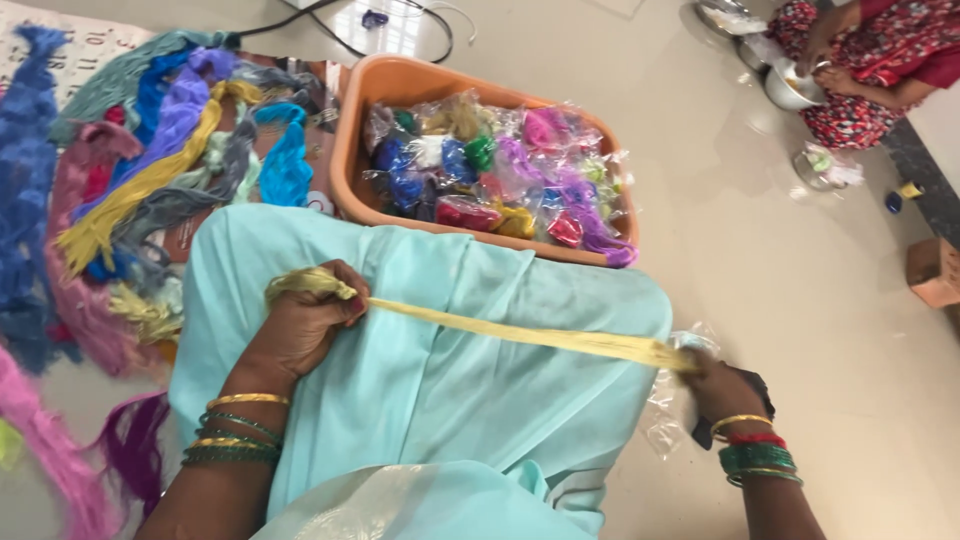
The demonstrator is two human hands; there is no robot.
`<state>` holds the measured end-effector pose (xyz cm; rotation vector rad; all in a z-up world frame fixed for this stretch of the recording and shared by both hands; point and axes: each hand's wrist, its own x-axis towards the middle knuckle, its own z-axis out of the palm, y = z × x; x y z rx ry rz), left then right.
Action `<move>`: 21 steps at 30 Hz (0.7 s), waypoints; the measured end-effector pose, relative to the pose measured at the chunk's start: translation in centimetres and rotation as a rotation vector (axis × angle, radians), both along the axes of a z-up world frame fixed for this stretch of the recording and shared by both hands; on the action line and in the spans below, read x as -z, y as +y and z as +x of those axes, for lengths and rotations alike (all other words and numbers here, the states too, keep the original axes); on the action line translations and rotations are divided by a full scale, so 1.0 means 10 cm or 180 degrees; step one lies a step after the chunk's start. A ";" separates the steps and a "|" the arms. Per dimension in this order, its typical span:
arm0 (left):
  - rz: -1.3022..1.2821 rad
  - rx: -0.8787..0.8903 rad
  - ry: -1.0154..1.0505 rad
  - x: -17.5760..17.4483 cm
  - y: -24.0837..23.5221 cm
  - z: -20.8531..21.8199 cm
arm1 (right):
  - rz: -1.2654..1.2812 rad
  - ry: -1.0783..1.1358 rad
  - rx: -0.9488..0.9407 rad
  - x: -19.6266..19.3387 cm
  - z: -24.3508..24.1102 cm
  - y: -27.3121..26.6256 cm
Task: The person bundles colorful synthetic threads or ribbons and places them into small plastic bags.
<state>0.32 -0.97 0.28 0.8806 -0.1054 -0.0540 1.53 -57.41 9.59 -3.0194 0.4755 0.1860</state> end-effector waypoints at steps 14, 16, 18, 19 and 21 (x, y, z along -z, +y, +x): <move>-0.0643 -0.0156 -0.0026 -0.04 0.04 -0.03 | -0.0048 -0.1475 -0.1564 0.75 -0.25 -0.24; -0.0568 -0.0156 -0.0028 0.02 -0.01 -0.02 | -0.0008 -0.1559 -0.1828 0.96 -0.34 -0.41; -0.0067 -0.0154 -0.0095 0.11 -0.05 0.01 | -0.0117 -0.1270 -0.0756 1.24 -0.40 -0.54; -0.0049 -0.0144 -0.0097 0.11 -0.02 0.00 | -0.0101 -0.1273 -0.0742 1.42 -0.36 -0.66; -0.0256 -0.0305 -0.0214 0.08 0.03 0.01 | -0.0521 -0.0372 -0.0060 1.76 -0.28 -0.90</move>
